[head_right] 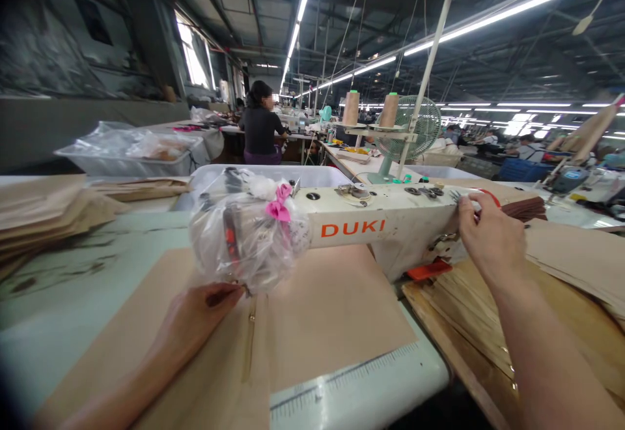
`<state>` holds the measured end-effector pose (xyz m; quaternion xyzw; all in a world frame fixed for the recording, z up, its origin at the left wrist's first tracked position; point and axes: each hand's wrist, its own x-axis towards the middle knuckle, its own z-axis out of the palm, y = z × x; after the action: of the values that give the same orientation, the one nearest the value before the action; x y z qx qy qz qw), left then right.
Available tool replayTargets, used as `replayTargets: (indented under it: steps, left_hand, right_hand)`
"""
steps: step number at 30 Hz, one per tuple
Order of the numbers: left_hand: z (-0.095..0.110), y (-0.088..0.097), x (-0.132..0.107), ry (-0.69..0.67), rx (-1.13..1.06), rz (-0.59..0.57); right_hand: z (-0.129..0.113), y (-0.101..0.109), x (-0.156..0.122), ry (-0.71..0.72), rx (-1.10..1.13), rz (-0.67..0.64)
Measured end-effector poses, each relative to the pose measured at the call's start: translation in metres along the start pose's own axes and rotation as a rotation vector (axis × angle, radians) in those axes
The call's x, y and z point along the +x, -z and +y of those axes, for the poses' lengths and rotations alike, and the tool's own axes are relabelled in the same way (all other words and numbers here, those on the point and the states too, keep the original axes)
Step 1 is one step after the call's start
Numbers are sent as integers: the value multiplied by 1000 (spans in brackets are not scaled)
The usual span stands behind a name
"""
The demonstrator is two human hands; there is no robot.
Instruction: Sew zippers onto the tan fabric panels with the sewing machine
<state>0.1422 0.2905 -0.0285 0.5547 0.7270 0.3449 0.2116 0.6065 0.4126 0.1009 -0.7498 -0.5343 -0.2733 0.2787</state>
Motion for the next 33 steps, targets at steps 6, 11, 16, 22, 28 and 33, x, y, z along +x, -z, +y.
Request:
replayTargets:
  steps: [6,11,16,22,28,33]
  left_hand:
    - [0,-2,1,0,-8,3]
    - [-1,-3,2,0,-18,1]
    - [1,-3,2,2,-35,9]
    - [4,-2,1,13,-49,-11]
    - [5,-2,1,20,-47,-6]
    - [4,-2,0,33,-36,4]
  right_hand:
    - [-9,20,-29,128,141,225]
    - [-89,70,-105,433,468,215]
    - [-172,53,-177,818,743,-770]
    - [-220,7,-191,777,751,-800]
    - [-242,-9,-195,711,850,-783]
    - [-240,-17,-199,596,960,-754]
